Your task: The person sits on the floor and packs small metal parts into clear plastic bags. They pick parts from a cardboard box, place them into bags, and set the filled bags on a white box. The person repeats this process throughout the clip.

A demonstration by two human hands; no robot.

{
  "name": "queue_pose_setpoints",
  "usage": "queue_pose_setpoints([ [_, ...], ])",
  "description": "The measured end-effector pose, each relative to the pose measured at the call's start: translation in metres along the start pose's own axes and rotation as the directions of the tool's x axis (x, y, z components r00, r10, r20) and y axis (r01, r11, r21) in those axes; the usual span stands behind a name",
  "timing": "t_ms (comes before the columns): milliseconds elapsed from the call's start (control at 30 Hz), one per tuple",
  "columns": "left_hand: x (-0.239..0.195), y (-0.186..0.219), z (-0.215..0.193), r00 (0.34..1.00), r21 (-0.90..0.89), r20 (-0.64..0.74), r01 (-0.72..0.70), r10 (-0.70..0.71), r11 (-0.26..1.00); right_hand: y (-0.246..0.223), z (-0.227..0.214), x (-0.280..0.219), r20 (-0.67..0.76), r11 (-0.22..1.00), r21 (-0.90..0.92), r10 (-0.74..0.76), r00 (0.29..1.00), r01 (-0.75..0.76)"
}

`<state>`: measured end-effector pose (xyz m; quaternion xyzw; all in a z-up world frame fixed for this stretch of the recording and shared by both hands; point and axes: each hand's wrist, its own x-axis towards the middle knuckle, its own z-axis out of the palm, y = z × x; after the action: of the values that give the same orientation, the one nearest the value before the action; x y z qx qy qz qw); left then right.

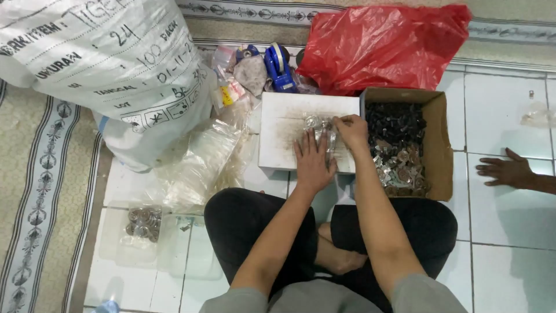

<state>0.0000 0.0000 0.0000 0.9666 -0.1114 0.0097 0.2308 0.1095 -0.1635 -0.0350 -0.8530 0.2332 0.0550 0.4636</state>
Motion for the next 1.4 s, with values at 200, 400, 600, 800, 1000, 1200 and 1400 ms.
queue_pose_setpoints([
  [200, 0.018, 0.005, -0.021, 0.974, 0.236, 0.214, -0.121, 0.070, 0.964, 0.032, -0.005, 0.006, 0.027, 0.981, 0.192, -0.001, 1.000, -0.004],
  [400, 0.041, -0.020, 0.012, 0.946, 0.505, 0.038, -0.297, 0.322, 0.811, 0.001, -0.026, -0.033, 0.063, 0.959, 0.283, -0.025, 0.998, 0.006],
  [600, 0.072, -0.042, 0.008, 1.000, -0.157, 0.023, 0.019, -0.015, 0.987, -0.010, -0.035, -0.051, 0.121, 0.946, 0.313, -0.123, 0.985, 0.080],
  [800, 0.077, -0.066, -0.012, 0.841, -0.853, 0.515, 0.521, -0.165, -0.003, 0.006, -0.002, -0.030, 0.301, 0.712, 0.690, -0.118, 0.946, -0.131],
  [1000, 0.050, -0.064, -0.027, 0.820, -0.798, 0.565, 0.516, -0.088, -0.312, -0.060, -0.024, -0.072, 0.202, 0.879, 0.477, -0.097, 0.975, -0.011],
  [1200, 0.049, -0.064, -0.011, 0.809, -0.815, 0.561, 0.502, -0.178, -0.288, -0.058, -0.018, -0.070, 0.241, 0.806, 0.584, -0.054, 0.969, -0.101],
  [1400, 0.041, -0.040, -0.039, 0.787, -0.764, 0.597, 0.499, -0.155, -0.409, -0.042, -0.016, -0.068, 0.216, 0.809, 0.578, -0.024, 0.976, -0.108],
])
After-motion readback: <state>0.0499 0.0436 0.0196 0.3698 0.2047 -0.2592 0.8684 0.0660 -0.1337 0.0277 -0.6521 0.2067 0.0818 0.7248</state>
